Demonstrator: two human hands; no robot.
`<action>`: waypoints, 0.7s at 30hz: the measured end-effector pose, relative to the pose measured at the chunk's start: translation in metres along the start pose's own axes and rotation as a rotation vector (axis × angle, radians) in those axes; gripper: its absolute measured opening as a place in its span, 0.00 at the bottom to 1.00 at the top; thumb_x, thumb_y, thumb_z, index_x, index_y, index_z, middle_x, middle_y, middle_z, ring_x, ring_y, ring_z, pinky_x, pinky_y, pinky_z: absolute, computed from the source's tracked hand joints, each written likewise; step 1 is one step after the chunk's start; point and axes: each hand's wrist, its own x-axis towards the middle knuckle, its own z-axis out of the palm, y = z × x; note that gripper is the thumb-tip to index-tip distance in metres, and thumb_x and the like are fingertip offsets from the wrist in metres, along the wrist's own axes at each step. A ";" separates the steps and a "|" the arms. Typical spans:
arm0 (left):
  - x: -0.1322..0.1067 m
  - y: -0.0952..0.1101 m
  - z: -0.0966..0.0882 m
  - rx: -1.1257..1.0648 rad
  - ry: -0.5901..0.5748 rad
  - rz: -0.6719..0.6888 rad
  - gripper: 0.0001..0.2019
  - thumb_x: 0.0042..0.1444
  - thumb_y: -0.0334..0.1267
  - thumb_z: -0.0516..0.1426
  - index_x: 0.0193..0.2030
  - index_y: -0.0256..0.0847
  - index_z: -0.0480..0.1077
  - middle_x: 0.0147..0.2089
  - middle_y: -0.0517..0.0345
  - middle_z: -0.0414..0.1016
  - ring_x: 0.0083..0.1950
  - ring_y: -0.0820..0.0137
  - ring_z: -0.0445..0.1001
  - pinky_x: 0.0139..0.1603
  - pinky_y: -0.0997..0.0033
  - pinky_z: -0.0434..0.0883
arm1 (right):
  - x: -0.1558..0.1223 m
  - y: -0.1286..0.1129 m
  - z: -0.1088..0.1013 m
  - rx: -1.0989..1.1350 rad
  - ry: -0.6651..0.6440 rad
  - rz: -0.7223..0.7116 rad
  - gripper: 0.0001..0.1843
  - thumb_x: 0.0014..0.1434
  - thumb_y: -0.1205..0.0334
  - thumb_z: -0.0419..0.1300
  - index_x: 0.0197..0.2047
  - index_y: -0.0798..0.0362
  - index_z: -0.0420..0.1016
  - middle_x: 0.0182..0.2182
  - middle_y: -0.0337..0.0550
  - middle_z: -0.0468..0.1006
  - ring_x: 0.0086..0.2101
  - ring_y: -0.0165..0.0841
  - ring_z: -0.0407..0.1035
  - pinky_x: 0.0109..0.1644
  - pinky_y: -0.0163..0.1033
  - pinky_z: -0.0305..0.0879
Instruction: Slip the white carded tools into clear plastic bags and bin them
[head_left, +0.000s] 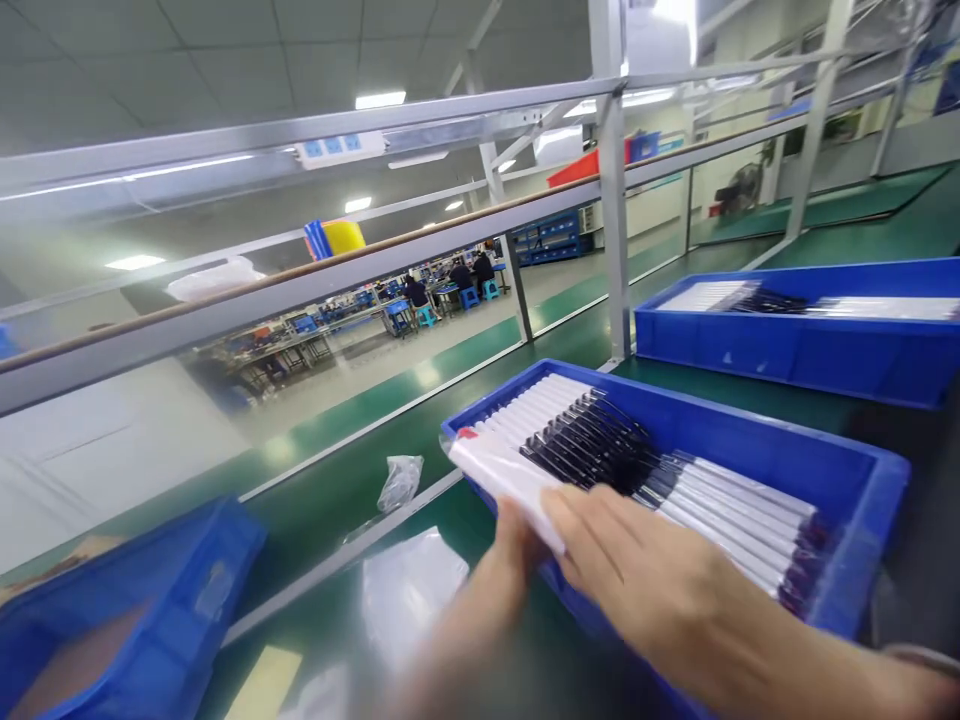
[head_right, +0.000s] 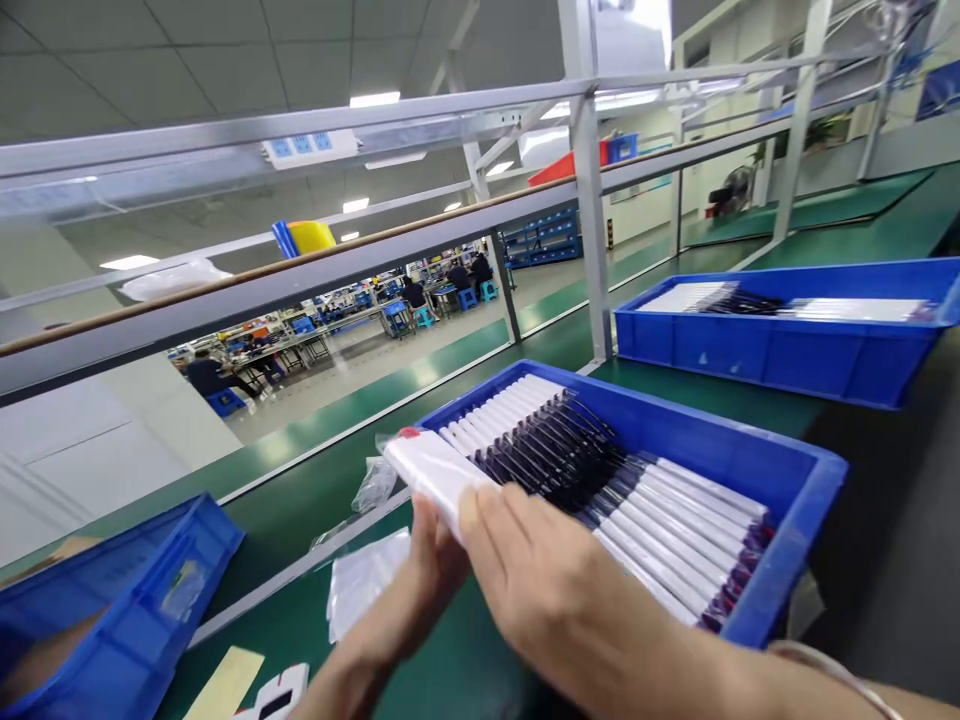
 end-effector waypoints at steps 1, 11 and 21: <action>0.012 0.007 -0.013 0.129 -0.018 0.025 0.31 0.67 0.61 0.42 0.57 0.40 0.72 0.68 0.51 0.67 0.75 0.54 0.56 0.77 0.53 0.53 | 0.006 0.018 0.005 0.101 -0.077 0.086 0.13 0.67 0.75 0.50 0.49 0.64 0.74 0.37 0.52 0.80 0.35 0.42 0.74 0.41 0.45 0.67; 0.137 -0.026 -0.121 1.382 -0.296 -0.138 0.25 0.66 0.46 0.41 0.30 0.38 0.74 0.40 0.40 0.81 0.48 0.48 0.78 0.57 0.47 0.69 | 0.020 0.124 0.112 0.487 -0.430 0.621 0.05 0.68 0.67 0.56 0.38 0.54 0.70 0.35 0.47 0.79 0.35 0.38 0.72 0.37 0.37 0.58; 0.161 -0.029 -0.119 1.473 -0.479 -0.290 0.28 0.68 0.45 0.37 0.57 0.38 0.73 0.58 0.40 0.78 0.56 0.52 0.78 0.57 0.53 0.70 | 0.002 0.123 0.121 0.735 -0.406 0.720 0.03 0.67 0.63 0.55 0.41 0.51 0.69 0.29 0.38 0.77 0.29 0.34 0.71 0.34 0.36 0.58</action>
